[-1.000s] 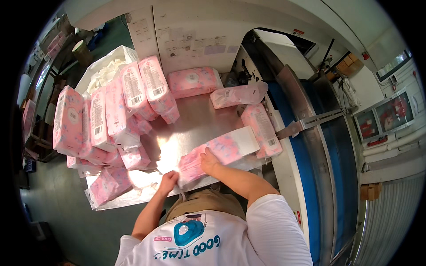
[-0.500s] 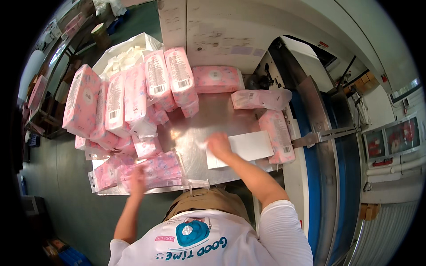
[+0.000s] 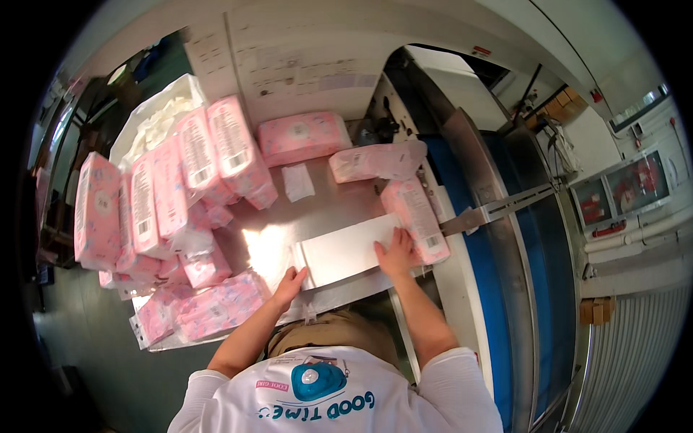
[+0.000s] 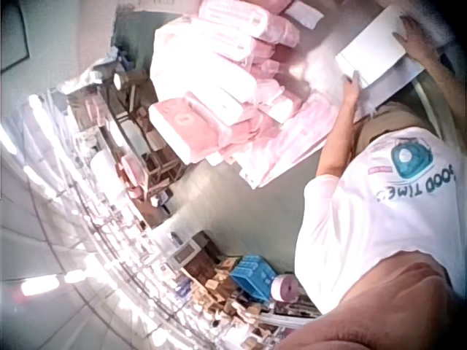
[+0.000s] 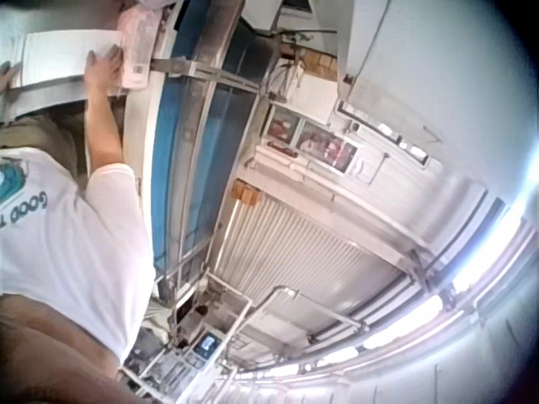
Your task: The person unwraps stacks of paper packages from their plastic outer wrapping and places the unwrapped paper stacks onto a conveyor belt.
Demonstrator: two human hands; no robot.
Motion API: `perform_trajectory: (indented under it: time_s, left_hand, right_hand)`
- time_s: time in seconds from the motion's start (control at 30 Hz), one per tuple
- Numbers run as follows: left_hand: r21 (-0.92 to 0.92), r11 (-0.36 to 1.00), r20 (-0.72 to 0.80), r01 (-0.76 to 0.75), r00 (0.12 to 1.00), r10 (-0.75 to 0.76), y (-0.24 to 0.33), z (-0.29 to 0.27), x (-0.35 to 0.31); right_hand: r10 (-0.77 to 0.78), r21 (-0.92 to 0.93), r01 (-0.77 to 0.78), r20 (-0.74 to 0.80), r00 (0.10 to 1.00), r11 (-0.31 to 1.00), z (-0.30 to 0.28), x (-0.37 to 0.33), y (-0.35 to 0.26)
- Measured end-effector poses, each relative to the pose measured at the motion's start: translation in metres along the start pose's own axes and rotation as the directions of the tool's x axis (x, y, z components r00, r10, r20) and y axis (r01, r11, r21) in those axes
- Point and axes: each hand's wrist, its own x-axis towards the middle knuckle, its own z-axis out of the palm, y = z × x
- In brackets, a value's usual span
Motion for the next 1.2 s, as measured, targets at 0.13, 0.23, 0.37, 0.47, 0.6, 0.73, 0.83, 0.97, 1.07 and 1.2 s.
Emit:
perform_trajectory:
  time_s: [0.13,0.23,0.37,0.47,0.6,0.73,0.83,0.97,1.07,1.2]
  left_hand:
    - [-0.073,0.963,-0.262,-0.258,0.937,0.231,-0.018,0.003,0.033]
    - [0.021,0.993,-0.289,-0.114,0.950,0.115,0.005,-0.034,0.029]
    - [0.114,0.994,-0.297,-0.004,0.954,0.038,0.037,-0.047,0.023]
    - [0.002,0.999,-0.266,-0.036,0.963,0.036,0.021,-0.047,0.021]
    - [0.013,0.998,-0.291,0.060,0.955,-0.053,0.044,-0.025,0.011]
    - [0.060,0.998,-0.268,0.030,0.963,-0.013,0.048,-0.022,0.017]
    - [0.038,0.999,-0.262,0.001,0.965,0.009,0.027,-0.041,0.028]
    - [-0.051,0.997,-0.126,-0.060,0.991,0.053,0.046,-0.021,0.025]
    - [-0.050,0.980,-0.233,-0.190,0.957,0.174,0.036,-0.010,0.012]
    - [-0.151,0.843,-0.275,-0.516,0.841,0.465,0.032,-0.005,-0.025]
  right_hand:
    - [0.044,0.205,-0.051,0.038,0.998,0.977,0.001,0.004,-0.007]
    - [0.128,0.499,-0.249,0.263,0.956,0.830,-0.016,0.002,0.008]
    - [0.168,0.708,-0.391,0.365,0.916,0.589,0.059,0.007,0.062]
    - [0.030,0.591,-0.603,0.700,0.713,0.535,0.021,0.007,0.017]
    - [0.011,0.341,-0.642,0.878,0.479,0.686,-0.012,0.000,0.001]
    - [0.034,0.120,-0.232,0.824,0.566,0.965,-0.013,0.010,-0.006]
    - [0.026,0.112,-0.176,0.772,0.635,0.978,-0.014,0.006,-0.025]
    - [0.080,0.024,-0.133,0.685,0.724,0.991,-0.015,-0.004,-0.026]
    - [-0.009,0.229,-0.166,0.612,0.791,0.959,-0.016,-0.016,-0.023]
    - [-0.040,0.551,-0.286,0.504,0.862,0.784,-0.046,-0.048,-0.021]
